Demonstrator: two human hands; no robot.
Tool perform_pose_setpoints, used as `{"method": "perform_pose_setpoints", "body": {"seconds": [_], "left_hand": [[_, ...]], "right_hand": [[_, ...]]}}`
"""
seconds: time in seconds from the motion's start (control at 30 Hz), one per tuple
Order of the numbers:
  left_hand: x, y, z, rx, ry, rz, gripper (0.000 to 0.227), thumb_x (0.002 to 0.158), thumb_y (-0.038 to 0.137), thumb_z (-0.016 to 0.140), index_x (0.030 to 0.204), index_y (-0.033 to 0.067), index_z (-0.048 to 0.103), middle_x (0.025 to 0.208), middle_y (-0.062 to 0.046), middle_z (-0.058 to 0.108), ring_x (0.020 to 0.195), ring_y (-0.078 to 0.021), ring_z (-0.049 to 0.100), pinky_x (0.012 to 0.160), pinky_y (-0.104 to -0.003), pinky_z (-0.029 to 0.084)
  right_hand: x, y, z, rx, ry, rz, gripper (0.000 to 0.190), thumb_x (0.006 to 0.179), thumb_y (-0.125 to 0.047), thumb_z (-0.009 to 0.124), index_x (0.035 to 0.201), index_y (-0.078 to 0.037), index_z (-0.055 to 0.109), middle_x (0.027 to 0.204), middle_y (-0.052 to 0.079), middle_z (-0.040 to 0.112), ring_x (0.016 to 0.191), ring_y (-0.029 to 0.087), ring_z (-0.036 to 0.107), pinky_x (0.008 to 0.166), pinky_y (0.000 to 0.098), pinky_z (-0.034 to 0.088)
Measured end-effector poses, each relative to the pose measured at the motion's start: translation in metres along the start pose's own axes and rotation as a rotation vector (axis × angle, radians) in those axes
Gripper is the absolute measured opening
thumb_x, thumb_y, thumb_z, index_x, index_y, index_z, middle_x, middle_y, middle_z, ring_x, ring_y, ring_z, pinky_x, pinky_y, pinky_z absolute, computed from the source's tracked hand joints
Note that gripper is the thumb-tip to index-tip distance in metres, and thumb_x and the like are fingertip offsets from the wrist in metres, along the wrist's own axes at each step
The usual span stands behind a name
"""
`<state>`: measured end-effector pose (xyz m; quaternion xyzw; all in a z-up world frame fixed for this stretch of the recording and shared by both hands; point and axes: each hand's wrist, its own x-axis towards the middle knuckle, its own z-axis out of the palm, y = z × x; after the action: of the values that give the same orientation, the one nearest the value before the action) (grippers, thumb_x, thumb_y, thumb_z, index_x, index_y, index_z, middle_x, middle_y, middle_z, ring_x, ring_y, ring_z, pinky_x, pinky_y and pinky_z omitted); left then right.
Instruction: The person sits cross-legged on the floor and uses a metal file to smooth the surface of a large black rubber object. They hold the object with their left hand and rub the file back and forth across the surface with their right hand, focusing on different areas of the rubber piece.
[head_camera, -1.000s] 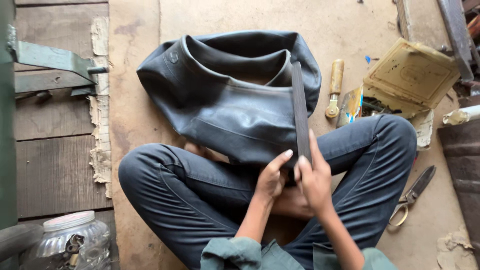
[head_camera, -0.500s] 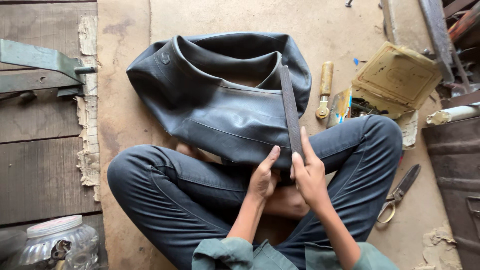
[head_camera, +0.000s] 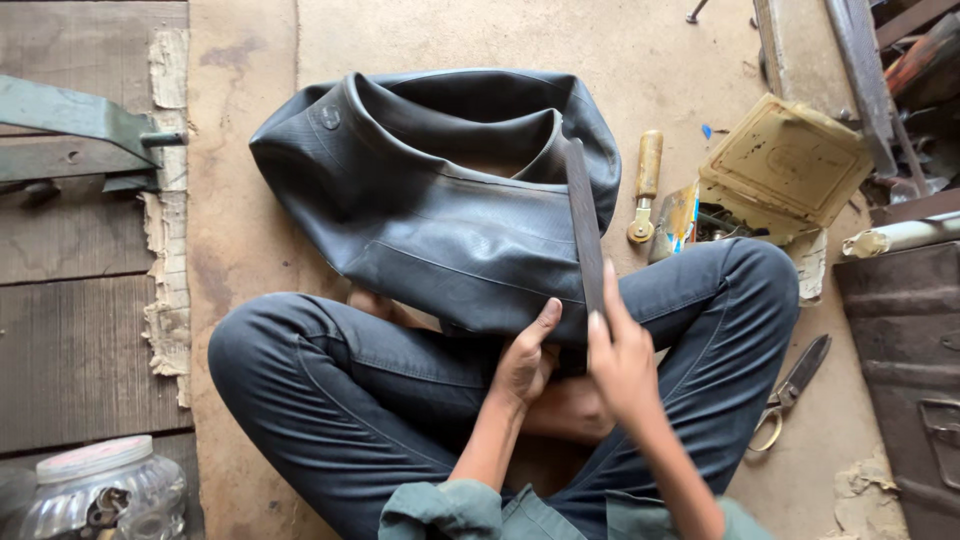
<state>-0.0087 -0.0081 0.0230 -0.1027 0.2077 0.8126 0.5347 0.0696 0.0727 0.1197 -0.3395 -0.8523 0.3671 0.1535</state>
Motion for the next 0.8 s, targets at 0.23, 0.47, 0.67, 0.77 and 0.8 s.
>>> {"method": "perform_pose_setpoints", "body": {"seconds": [0.23, 0.47, 0.67, 0.77, 0.8], "left_hand": [[-0.003, 0.001, 0.005, -0.040, -0.021, 0.019, 0.039, 0.099, 0.027, 0.066, 0.131, 0.0031, 0.063, 0.129, -0.006, 0.068, 0.119, -0.0181, 0.063, 0.106, -0.034, 0.048], [-0.001, 0.000, 0.001, -0.016, -0.041, -0.068, 0.038, 0.101, 0.021, 0.066, 0.132, -0.0017, 0.062, 0.128, -0.008, 0.068, 0.118, -0.0190, 0.064, 0.106, -0.034, 0.048], [-0.006, 0.008, 0.007, 0.026, -0.097, 0.003, 0.035, 0.100, 0.014, 0.068, 0.132, 0.0001, 0.062, 0.126, -0.008, 0.069, 0.117, -0.0178, 0.064, 0.105, -0.033, 0.049], [-0.007, 0.005, 0.005, -0.006, -0.044, -0.014, 0.036, 0.095, 0.018, 0.067, 0.129, 0.0057, 0.064, 0.124, -0.004, 0.070, 0.115, -0.0157, 0.066, 0.104, -0.033, 0.050], [-0.008, 0.005, 0.004, -0.020, -0.031, -0.012, 0.035, 0.097, 0.019, 0.068, 0.129, 0.0039, 0.064, 0.125, -0.005, 0.070, 0.115, -0.0166, 0.066, 0.103, -0.033, 0.050]], "right_hand": [[-0.058, -0.015, -0.009, 0.382, -0.057, 0.338, 0.064, 0.099, -0.009, 0.048, 0.161, -0.013, 0.035, 0.063, 0.000, 0.049, 0.050, 0.007, 0.042, 0.046, 0.0261, 0.040], [-0.112, -0.004, -0.013, 0.057, -0.217, 0.533, 0.078, 0.096, -0.013, 0.047, 0.168, -0.022, 0.018, 0.050, 0.015, 0.056, 0.041, 0.018, 0.056, 0.048, 0.0324, 0.047], [-0.030, 0.008, -0.001, 0.402, -0.164, 0.339, 0.068, 0.101, -0.013, 0.048, 0.163, -0.016, 0.021, 0.066, -0.002, 0.050, 0.051, 0.008, 0.046, 0.046, 0.0270, 0.042], [-0.047, 0.006, -0.012, 0.516, -0.032, 0.316, 0.059, 0.103, -0.010, 0.049, 0.161, -0.007, 0.038, 0.073, -0.006, 0.046, 0.055, 0.004, 0.038, 0.048, 0.0229, 0.035], [-0.061, 0.007, -0.014, 0.510, -0.023, 0.347, 0.060, 0.102, -0.009, 0.048, 0.161, -0.008, 0.038, 0.070, -0.004, 0.047, 0.052, 0.004, 0.039, 0.046, 0.0221, 0.035]]}}
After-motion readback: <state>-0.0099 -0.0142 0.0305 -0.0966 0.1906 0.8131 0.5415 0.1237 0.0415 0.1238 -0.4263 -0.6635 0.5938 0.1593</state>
